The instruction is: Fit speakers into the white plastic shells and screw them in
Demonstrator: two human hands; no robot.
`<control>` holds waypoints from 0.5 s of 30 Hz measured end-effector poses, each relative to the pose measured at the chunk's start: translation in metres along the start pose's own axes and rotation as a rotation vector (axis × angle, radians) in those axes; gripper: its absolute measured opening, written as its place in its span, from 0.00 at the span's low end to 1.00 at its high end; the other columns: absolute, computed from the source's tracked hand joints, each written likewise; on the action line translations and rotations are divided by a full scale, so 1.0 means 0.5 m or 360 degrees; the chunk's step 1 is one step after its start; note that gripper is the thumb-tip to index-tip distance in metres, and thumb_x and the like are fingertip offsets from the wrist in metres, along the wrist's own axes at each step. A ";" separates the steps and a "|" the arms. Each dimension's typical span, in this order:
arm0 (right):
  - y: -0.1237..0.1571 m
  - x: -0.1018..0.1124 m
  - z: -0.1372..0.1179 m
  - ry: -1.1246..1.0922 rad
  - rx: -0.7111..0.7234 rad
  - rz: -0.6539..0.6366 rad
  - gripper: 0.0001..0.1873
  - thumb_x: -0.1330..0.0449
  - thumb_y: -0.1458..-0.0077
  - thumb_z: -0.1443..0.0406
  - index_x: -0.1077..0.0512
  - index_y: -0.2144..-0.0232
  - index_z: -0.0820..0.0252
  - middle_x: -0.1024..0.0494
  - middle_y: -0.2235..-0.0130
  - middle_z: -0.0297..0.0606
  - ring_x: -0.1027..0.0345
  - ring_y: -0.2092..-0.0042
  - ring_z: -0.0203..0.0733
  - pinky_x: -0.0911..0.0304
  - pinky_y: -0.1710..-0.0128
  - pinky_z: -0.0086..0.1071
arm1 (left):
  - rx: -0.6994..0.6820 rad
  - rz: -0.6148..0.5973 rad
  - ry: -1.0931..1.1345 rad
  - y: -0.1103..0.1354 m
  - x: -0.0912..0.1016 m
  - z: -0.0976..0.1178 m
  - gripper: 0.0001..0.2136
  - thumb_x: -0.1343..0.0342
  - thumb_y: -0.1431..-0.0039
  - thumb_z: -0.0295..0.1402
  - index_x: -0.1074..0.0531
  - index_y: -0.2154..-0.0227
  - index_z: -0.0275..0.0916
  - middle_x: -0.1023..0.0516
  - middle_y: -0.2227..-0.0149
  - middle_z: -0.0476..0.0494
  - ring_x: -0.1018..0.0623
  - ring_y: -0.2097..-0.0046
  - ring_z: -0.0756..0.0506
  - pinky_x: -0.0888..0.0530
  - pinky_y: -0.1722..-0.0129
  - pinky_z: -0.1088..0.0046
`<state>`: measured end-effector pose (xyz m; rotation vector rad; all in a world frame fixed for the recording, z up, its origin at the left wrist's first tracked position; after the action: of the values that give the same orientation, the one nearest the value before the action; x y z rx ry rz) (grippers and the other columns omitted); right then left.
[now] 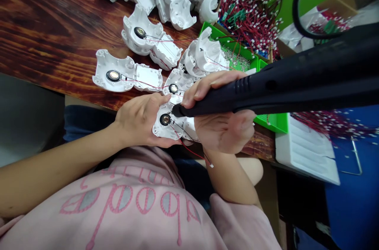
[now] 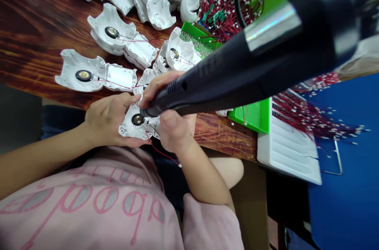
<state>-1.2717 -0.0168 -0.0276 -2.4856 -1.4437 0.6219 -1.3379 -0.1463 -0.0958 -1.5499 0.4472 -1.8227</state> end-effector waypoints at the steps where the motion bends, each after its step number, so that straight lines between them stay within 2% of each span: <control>1: -0.003 -0.001 0.004 -0.0002 0.0053 -0.0040 0.18 0.37 0.49 0.45 0.34 0.66 0.46 0.33 0.69 0.31 0.35 0.72 0.42 0.32 0.68 0.42 | 0.0007 -0.0008 0.0004 0.000 0.000 0.000 0.47 0.43 0.56 0.68 0.39 0.41 0.37 0.21 0.56 0.36 0.19 0.56 0.37 0.22 0.59 0.62; 4: -0.009 -0.006 0.006 -0.0061 0.0193 -0.0132 0.14 0.40 0.47 0.47 0.33 0.65 0.47 0.33 0.69 0.32 0.36 0.73 0.40 0.34 0.71 0.41 | 0.0024 -0.0002 0.0006 -0.003 0.000 0.000 0.47 0.43 0.57 0.68 0.37 0.43 0.35 0.21 0.57 0.36 0.18 0.57 0.37 0.22 0.60 0.62; 9: -0.010 -0.007 0.006 -0.0110 -0.0038 -0.0047 0.12 0.38 0.47 0.51 0.32 0.67 0.49 0.33 0.69 0.32 0.35 0.72 0.41 0.36 0.71 0.40 | -0.0030 0.0091 -0.0028 -0.005 0.000 0.002 0.48 0.44 0.58 0.70 0.35 0.48 0.30 0.21 0.61 0.35 0.18 0.62 0.38 0.22 0.64 0.65; 13: -0.011 -0.005 0.004 -0.0059 0.0116 -0.0134 0.14 0.39 0.48 0.48 0.32 0.67 0.48 0.33 0.71 0.32 0.36 0.74 0.41 0.36 0.74 0.41 | -0.0022 0.0090 -0.0043 -0.005 -0.001 0.002 0.47 0.45 0.58 0.70 0.34 0.50 0.28 0.22 0.63 0.34 0.18 0.62 0.39 0.23 0.65 0.65; 15: -0.009 0.000 0.010 0.0034 0.0082 -0.0120 0.16 0.39 0.48 0.46 0.32 0.67 0.48 0.32 0.71 0.33 0.34 0.73 0.44 0.33 0.71 0.44 | 0.0003 0.0076 -0.0031 -0.006 0.000 0.002 0.46 0.45 0.56 0.70 0.33 0.51 0.28 0.22 0.64 0.35 0.19 0.63 0.38 0.23 0.67 0.65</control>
<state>-1.2774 -0.0146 -0.0306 -2.3796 -1.4863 0.6085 -1.3380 -0.1439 -0.0937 -1.5418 0.4695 -1.7696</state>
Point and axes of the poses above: each hand's wrist, its own y-axis away from the middle knuckle, its own x-axis out of the back of the hand, z = x × y, the point moved 4 cm from there along -y, towards the middle knuckle
